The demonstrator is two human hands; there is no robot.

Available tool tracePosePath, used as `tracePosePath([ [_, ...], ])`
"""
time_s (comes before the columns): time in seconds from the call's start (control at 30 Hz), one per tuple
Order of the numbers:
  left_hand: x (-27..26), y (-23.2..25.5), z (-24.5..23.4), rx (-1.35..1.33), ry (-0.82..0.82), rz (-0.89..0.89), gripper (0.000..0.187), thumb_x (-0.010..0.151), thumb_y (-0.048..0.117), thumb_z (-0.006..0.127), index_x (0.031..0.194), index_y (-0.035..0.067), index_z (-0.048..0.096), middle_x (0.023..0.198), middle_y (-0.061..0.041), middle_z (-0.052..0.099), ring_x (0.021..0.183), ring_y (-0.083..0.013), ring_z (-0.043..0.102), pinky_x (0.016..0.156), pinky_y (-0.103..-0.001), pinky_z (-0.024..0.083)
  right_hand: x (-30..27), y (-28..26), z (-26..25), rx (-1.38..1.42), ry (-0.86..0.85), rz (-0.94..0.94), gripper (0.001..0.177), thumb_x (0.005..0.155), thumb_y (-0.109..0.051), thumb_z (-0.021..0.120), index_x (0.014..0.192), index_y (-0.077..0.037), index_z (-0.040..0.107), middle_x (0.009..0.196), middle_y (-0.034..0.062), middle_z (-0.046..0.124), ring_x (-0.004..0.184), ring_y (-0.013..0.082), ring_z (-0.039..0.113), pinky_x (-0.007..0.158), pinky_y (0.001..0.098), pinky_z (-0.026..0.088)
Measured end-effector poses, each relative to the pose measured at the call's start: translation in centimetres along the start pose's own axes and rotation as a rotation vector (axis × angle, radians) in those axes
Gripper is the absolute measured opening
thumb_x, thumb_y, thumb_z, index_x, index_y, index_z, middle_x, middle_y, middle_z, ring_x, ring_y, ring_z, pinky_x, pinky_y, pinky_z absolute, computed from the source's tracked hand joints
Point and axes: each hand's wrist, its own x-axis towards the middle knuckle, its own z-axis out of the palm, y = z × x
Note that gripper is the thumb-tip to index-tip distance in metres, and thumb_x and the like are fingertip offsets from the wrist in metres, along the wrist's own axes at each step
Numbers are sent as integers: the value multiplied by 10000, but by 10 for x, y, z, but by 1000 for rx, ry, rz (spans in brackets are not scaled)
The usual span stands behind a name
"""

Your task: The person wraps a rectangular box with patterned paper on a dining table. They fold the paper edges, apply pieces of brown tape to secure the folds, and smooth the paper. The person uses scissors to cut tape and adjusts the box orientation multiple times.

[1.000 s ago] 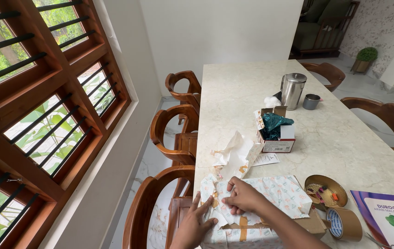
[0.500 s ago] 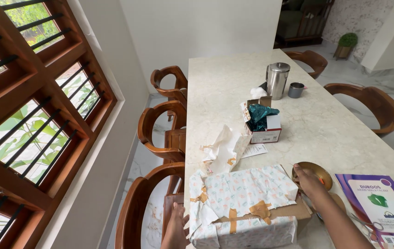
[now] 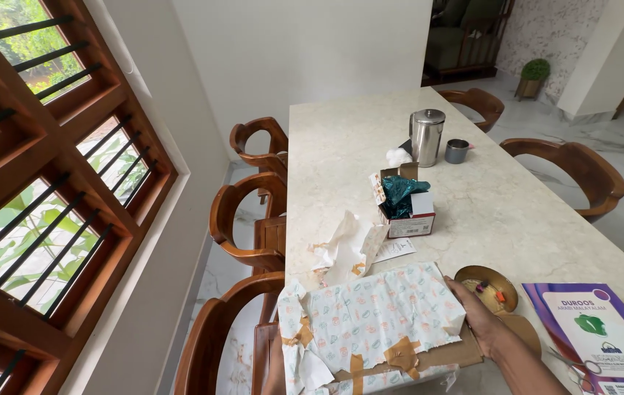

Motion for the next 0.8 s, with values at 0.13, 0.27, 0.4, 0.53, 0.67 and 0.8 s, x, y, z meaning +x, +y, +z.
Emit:
tracePosePath([
  [0.13,-1,9,0,33,-7,101,588,997,413,400,1439,35,488,1317,-188,649,1136,-288,680,959,-406,553,-2,5,-4,42,-16,-82,617,958,-528,460,1348,-79,625,1199,124,733,1007,230,720,873,437,581],
  [0.27,10,-1,-14,95,120,311,584,1005,424,437,1432,31,502,1339,-189,635,1162,-278,668,973,-397,534,13,21,-26,150,-45,-75,615,975,-517,460,1366,-67,611,1230,150,704,1061,257,680,931,476,539],
  [0.4,19,-6,-20,73,112,271,631,986,472,418,1440,39,491,1331,-198,643,1146,-288,682,957,-401,550,42,49,-72,246,-31,-265,631,996,-441,438,1509,-76,478,1485,103,563,1303,223,560,1082,443,421],
  [0.53,11,-3,-12,44,85,170,678,967,519,399,1447,48,481,1323,-208,652,1131,-298,696,941,-405,567,80,74,-120,211,5,-308,673,1008,-450,419,1567,-78,369,1579,129,462,1392,251,492,1127,455,381],
  [0.67,-1,-1,1,33,43,71,725,948,567,380,1455,56,471,1315,-217,661,1116,-308,710,924,-409,583,89,91,-143,225,42,-266,676,1003,-465,429,1557,-80,392,1550,132,489,1374,256,505,1124,461,389],
  [0.8,-9,-5,7,53,3,1,773,929,614,362,1463,64,461,1306,-226,670,1100,-318,724,908,-413,599,72,91,-125,238,70,-227,680,998,-479,439,1548,-82,414,1521,134,515,1356,262,518,1121,467,396],
])
